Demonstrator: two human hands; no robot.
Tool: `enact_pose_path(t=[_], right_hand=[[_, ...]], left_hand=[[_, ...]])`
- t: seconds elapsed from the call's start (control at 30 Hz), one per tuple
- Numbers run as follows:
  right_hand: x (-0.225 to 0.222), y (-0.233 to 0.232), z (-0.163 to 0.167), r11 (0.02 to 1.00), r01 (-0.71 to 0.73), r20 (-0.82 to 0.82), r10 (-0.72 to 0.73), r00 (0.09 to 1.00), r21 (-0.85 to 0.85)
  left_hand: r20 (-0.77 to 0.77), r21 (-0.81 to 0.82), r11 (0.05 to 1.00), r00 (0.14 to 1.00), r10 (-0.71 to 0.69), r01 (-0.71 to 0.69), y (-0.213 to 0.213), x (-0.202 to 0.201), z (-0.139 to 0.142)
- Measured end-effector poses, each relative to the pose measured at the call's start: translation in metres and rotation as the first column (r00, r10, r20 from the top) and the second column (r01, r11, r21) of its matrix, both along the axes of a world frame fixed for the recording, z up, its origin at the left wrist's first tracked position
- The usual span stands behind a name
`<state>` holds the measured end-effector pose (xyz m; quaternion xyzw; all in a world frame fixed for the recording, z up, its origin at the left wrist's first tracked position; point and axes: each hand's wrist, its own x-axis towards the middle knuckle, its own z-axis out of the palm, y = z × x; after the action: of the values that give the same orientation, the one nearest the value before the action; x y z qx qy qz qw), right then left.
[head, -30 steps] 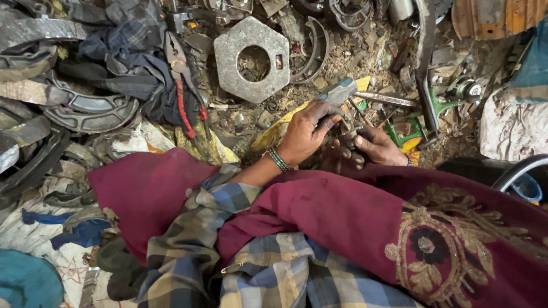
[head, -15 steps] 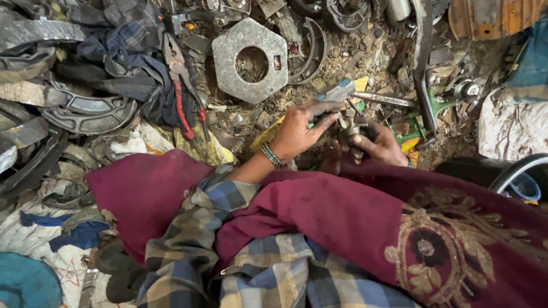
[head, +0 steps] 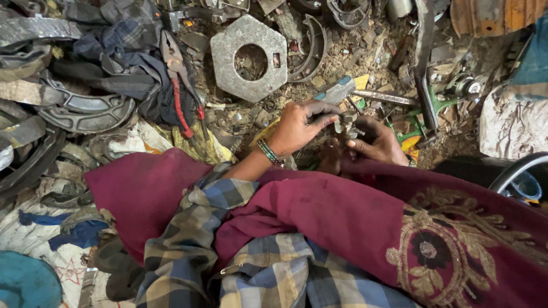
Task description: The person sits on the ground and uses a hammer and chisel to strike and separate small metal components. They repeatedly position the parts, strike them, and inspect the results while surrounded by scrap metal and tools.
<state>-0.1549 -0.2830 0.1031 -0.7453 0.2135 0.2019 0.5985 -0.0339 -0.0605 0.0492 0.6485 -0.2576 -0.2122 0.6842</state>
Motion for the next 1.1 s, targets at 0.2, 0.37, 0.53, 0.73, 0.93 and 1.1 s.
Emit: enact_pose_path(t=[0.2,0.37,0.53,0.73,0.93,1.1], right_hand=[[0.002,0.001,0.003,0.999,0.032,-0.057,-0.030,0.998,0.020],[0.006,0.006,0.011,0.997,-0.010,-0.017,0.012,1.000,0.083],[0.008,0.007,0.017,0.981,0.023,-0.097,-0.004,0.995,0.192],[-0.001,-0.001,0.004,0.912,0.065,-0.073,-0.039,0.997,0.404],[-0.006,-0.004,-0.003,0.817,0.278,-0.209,-0.197,0.958,0.505],[-0.004,0.002,0.009,0.683,0.312,-0.232,-0.209,0.950,0.661]], left_hand=[[0.141,0.058,0.998,0.990,0.007,-0.015,-0.007,-0.005,-0.006],[0.193,-0.022,0.996,0.977,0.089,-0.087,-0.006,-0.011,-0.002],[0.163,-0.011,0.997,0.984,0.075,-0.074,-0.004,-0.006,0.004],[-0.107,0.125,0.992,0.994,0.025,-0.012,-0.002,0.000,0.004],[0.002,0.026,0.994,0.994,-0.106,0.106,0.004,0.007,-0.002],[0.028,0.056,0.996,0.997,-0.076,0.074,0.002,0.007,-0.002]])
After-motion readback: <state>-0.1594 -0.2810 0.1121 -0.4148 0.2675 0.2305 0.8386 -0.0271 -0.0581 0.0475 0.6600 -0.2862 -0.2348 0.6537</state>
